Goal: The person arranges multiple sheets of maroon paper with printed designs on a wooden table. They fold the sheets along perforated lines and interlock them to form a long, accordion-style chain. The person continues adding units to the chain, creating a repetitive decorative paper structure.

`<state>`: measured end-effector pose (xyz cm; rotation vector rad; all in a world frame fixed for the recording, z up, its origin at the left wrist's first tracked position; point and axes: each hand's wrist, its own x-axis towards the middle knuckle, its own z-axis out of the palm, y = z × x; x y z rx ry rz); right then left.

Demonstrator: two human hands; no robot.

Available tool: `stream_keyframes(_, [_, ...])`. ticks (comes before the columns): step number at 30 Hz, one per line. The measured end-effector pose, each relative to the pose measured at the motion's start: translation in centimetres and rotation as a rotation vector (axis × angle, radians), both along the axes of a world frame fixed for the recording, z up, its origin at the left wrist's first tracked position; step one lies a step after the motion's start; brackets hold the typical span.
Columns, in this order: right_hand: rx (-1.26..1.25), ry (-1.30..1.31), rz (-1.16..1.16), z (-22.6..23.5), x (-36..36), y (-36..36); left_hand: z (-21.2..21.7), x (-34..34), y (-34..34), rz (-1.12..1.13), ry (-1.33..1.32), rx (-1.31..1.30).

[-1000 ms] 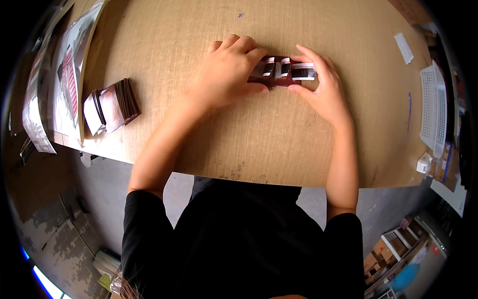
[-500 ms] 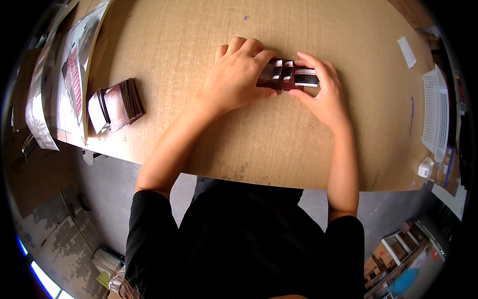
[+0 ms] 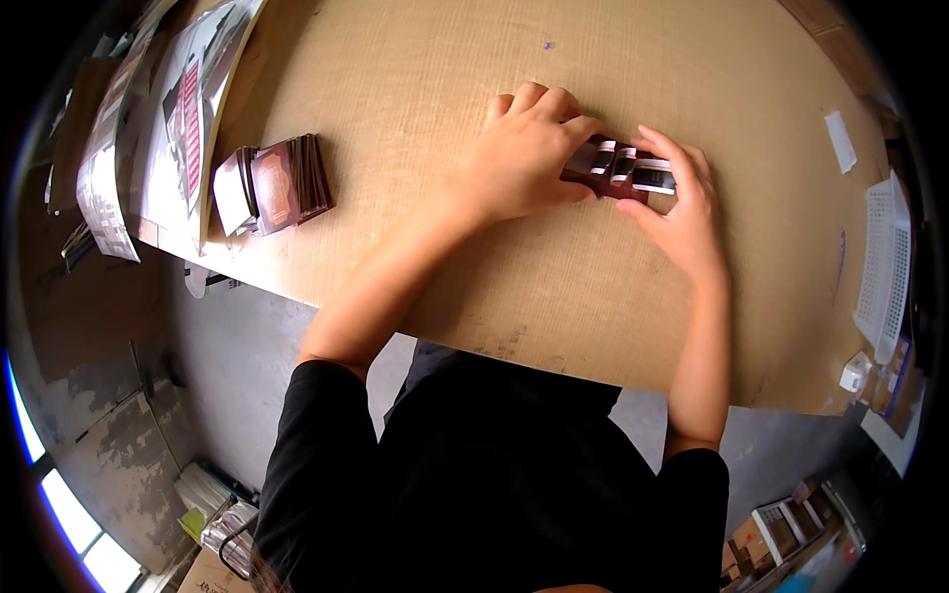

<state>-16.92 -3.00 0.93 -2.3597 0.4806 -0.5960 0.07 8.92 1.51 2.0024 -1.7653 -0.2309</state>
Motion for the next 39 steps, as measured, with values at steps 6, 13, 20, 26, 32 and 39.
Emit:
stream_keyframes(6, [0.065, 0.035, -0.027, 0.6, 0.1, 0.5, 0.2, 0.1, 0.1, 0.010, 0.021, 0.029])
stream_keyframes(13, [0.100, 0.053, -0.020, 0.1, -0.1, 0.4, 3.0, 2.5, 4.7, 0.097, 0.069, -0.186])
stream_keyframes(20, [0.094, 0.005, 0.014, 0.0, -0.3, 0.3, 6.5, 10.8, 16.3, 0.383, -0.312, 0.299])
stream_keyframes(26, [0.056, 0.012, 0.038, -0.1, -0.4, 0.0, 6.0, 12.2, 19.1, 0.440, -0.391, 0.498])
stream_keyframes(32, [0.061, 0.005, 0.041, -0.2, -0.6, 0.0, 6.1, 12.3, 18.9, 0.464, -0.340, 0.470])
stream_keyframes(39, [0.067, -0.006, 0.054, -0.2, -0.6, 0.1, 6.8, 12.3, 19.5, 0.476, -0.330, 0.406])
